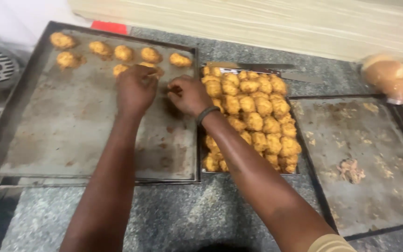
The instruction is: The recorder is picking up small baked items from one tray and placing them onto another tray in a bakery environment.
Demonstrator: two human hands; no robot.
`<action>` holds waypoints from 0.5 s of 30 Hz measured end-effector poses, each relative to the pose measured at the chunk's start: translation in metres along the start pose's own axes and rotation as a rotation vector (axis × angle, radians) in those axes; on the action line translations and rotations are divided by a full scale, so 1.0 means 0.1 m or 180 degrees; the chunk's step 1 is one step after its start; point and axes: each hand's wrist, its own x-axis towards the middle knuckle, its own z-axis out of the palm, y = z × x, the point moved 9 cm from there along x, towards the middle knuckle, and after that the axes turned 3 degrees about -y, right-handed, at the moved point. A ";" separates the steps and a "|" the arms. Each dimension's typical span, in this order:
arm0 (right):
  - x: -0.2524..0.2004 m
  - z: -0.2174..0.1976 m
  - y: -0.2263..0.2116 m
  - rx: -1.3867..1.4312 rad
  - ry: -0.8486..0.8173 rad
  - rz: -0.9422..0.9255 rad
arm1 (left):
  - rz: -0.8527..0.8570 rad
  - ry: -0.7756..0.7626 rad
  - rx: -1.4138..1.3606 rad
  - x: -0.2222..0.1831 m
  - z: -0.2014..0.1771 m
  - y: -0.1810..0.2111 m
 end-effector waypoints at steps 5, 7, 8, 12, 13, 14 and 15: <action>0.18 0.50 -0.15 -0.0089 -0.0160 0.0032 | 0.0033 0.0166 0.0329 -0.14 -0.51 -0.44; 0.22 0.63 -0.27 -0.0138 -0.0184 0.0078 | 0.0036 0.0234 0.0569 -0.20 -0.69 -0.58; 0.23 0.63 -0.35 -0.0203 -0.0072 0.0068 | 0.0036 0.0261 0.0677 -0.22 -0.74 -0.66; 0.32 0.74 -0.48 -0.0259 0.0132 0.0247 | -0.0241 0.0085 0.0595 -0.27 -0.79 -1.07; 0.40 0.83 -0.44 -0.0246 0.0120 0.0221 | -0.0251 0.0101 0.0619 -0.26 -0.81 -1.08; 0.45 0.89 -0.42 -0.0416 0.0215 0.0092 | -0.0267 0.0066 0.0714 -0.25 -0.79 -1.10; 0.51 0.95 -0.40 -0.0585 0.0310 -0.0038 | -0.0283 0.0031 0.0809 -0.24 -0.76 -1.12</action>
